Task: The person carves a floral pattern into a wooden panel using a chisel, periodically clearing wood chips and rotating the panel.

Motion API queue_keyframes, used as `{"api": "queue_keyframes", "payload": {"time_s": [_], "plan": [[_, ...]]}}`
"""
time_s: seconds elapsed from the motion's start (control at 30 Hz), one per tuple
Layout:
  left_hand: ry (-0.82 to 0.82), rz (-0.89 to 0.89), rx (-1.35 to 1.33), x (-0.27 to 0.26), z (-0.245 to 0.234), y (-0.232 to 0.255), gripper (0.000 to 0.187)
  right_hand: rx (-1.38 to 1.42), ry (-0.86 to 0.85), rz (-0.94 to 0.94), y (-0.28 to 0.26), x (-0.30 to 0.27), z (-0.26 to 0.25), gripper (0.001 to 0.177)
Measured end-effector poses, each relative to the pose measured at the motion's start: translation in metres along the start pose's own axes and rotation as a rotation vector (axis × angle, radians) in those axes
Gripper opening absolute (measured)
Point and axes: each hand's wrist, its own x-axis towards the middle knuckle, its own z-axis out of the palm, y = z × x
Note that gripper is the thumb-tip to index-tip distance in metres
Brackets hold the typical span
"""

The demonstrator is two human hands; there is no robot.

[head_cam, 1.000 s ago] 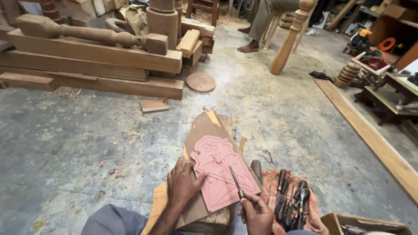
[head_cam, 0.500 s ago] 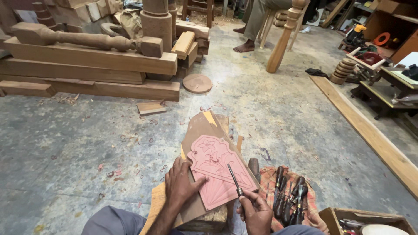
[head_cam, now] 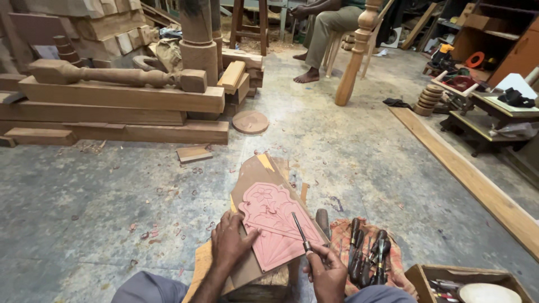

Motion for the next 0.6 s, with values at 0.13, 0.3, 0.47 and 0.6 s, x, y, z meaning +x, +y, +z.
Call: {"api": "queue_keyframes", "payload": {"time_s": [0.13, 0.3, 0.47, 0.6], "plan": [[-0.005, 0.0, 0.005, 0.0, 0.001, 0.0, 0.069, 0.0, 0.043, 0.033, -0.015, -0.006, 0.001, 0.027], [-0.004, 0.003, 0.007, -0.001, 0.003, -0.003, 0.069, -0.007, 0.023, 0.012, -0.021, -0.006, 0.001, 0.028], [-0.001, -0.002, 0.007, -0.003, 0.001, -0.001, 0.069, 0.004, -0.005, 0.016, -0.007, 0.0, -0.003, 0.027], [-0.006, -0.018, -0.001, -0.005, 0.002, -0.001, 0.068, 0.014, -0.023, 0.016, 0.008, 0.004, -0.006, 0.026]]}}
